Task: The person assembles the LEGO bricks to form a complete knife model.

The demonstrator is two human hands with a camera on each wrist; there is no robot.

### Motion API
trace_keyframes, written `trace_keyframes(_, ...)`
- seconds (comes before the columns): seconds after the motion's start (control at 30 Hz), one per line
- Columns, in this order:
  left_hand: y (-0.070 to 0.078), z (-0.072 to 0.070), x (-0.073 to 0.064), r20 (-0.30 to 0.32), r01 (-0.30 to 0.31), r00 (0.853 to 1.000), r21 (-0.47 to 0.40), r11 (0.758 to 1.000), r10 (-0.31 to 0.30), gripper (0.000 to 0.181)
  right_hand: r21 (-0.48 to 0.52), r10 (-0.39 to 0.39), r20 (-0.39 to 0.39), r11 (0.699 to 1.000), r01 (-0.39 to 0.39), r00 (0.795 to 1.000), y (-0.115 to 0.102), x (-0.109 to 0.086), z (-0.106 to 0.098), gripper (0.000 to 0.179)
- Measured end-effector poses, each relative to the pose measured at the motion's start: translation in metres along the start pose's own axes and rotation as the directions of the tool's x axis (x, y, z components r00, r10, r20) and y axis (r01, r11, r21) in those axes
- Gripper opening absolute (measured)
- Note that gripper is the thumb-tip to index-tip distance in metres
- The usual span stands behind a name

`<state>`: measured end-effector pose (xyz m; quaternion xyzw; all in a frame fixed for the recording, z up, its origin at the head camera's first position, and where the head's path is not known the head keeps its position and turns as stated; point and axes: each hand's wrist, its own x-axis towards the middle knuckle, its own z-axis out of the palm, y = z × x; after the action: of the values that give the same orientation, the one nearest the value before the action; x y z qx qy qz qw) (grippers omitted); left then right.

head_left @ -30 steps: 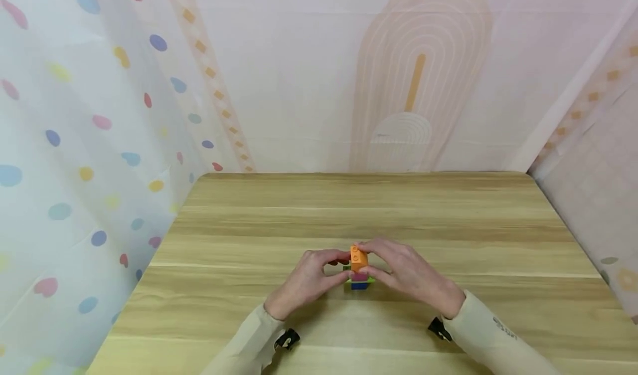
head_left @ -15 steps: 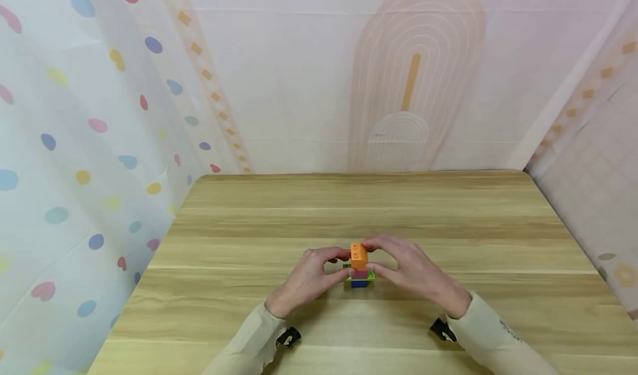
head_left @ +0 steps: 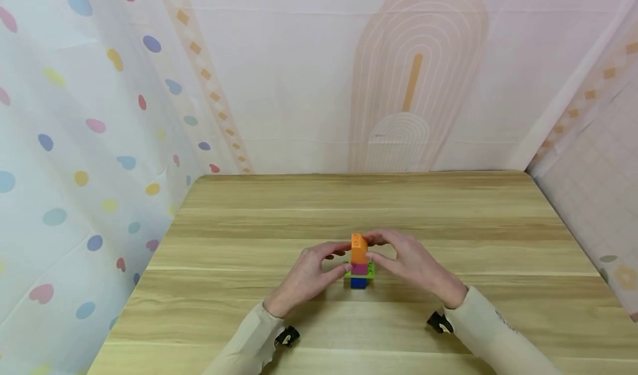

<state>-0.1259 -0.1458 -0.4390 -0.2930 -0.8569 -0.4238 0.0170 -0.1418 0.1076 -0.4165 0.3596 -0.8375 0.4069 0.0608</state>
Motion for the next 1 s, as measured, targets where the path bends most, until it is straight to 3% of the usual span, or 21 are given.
trace_keyframes(0.33, -0.004, -0.005, -0.004, -0.032, 0.036, 0.999, 0.016, 0.999, -0.036, 0.041, 0.120, 0.139, 0.048, 0.982, -0.144, 0.989, 0.012, 0.013, -0.004, 0.034)
trace_keyframes(0.53, -0.006, -0.008, -0.006, -0.030, 0.089, 0.996, 0.017, 0.996, -0.088, 0.041, 0.141, 0.229, 0.083, 0.961, -0.239, 0.970, 0.020, 0.022, -0.004, 0.036)
trace_keyframes(0.77, -0.012, -0.012, -0.007, -0.044, 0.099, 0.994, 0.018, 0.995, -0.098, 0.040, 0.137, 0.288, 0.124, 0.943, -0.304, 0.950, 0.037, 0.033, -0.001, 0.039)
trace_keyframes(1.0, -0.017, -0.015, -0.011, -0.070, 0.121, 0.990, 0.021, 0.992, -0.119, 0.037, 0.123, 0.348, 0.205, 0.918, -0.377, 0.915, 0.055, 0.042, 0.004, 0.036)
